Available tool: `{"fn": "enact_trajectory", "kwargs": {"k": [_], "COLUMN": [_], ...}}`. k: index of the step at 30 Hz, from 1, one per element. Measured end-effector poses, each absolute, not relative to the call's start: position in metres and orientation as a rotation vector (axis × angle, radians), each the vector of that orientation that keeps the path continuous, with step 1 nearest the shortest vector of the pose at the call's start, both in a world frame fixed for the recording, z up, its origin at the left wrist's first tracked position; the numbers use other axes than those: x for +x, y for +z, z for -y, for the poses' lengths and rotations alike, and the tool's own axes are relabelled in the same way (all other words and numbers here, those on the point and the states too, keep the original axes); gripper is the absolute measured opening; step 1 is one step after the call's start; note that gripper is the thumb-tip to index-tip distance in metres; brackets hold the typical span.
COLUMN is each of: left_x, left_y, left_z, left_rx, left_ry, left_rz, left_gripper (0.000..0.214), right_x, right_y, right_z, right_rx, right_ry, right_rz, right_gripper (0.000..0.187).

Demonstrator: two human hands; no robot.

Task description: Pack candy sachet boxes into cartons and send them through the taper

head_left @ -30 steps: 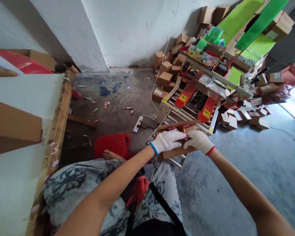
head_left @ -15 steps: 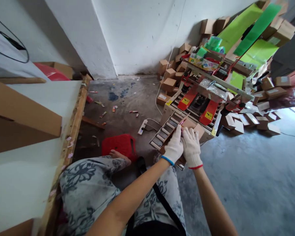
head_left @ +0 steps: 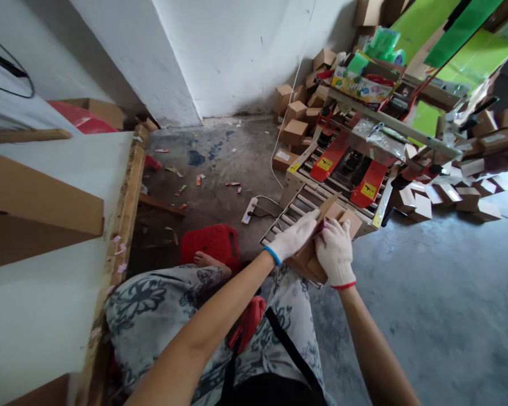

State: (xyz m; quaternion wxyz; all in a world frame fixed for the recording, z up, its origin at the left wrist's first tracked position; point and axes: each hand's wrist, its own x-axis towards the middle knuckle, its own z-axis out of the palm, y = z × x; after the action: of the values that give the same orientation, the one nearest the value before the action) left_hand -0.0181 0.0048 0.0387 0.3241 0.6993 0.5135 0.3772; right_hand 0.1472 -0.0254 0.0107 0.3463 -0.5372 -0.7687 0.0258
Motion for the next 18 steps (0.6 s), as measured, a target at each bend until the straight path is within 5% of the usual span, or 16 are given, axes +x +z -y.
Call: {"fn": "enact_trajectory", "kwargs": {"k": [4, 8, 13, 18], "left_x": [-0.003, -0.013, -0.019, -0.014], "left_y": [0.023, 0.020, 0.018, 0.023], "left_z": [0.010, 0.010, 0.010, 0.020], "left_rx": [1.820, 1.745, 1.663, 1.678], "left_ry": [0.886, 0.822, 0.841, 0.813], "left_rz": [-1.291, -1.206, -1.164, -1.186], "left_gripper": [0.049, 0.056, 0.058, 0.059], "right_x": [0.155, 0.155, 0.155, 0.141], "right_y": [-0.007, 0.000, 0.008, -0.007], "right_z": [0.028, 0.029, 0.015, -0.019], "right_rx": [-1.361, -1.330, -1.418, -1.650], "right_ry": [0.097, 0.163, 0.084, 0.289], "right_rz": [1.457, 1.625, 2.034, 1.891], "right_gripper": [0.020, 0.035, 0.015, 0.016]}}
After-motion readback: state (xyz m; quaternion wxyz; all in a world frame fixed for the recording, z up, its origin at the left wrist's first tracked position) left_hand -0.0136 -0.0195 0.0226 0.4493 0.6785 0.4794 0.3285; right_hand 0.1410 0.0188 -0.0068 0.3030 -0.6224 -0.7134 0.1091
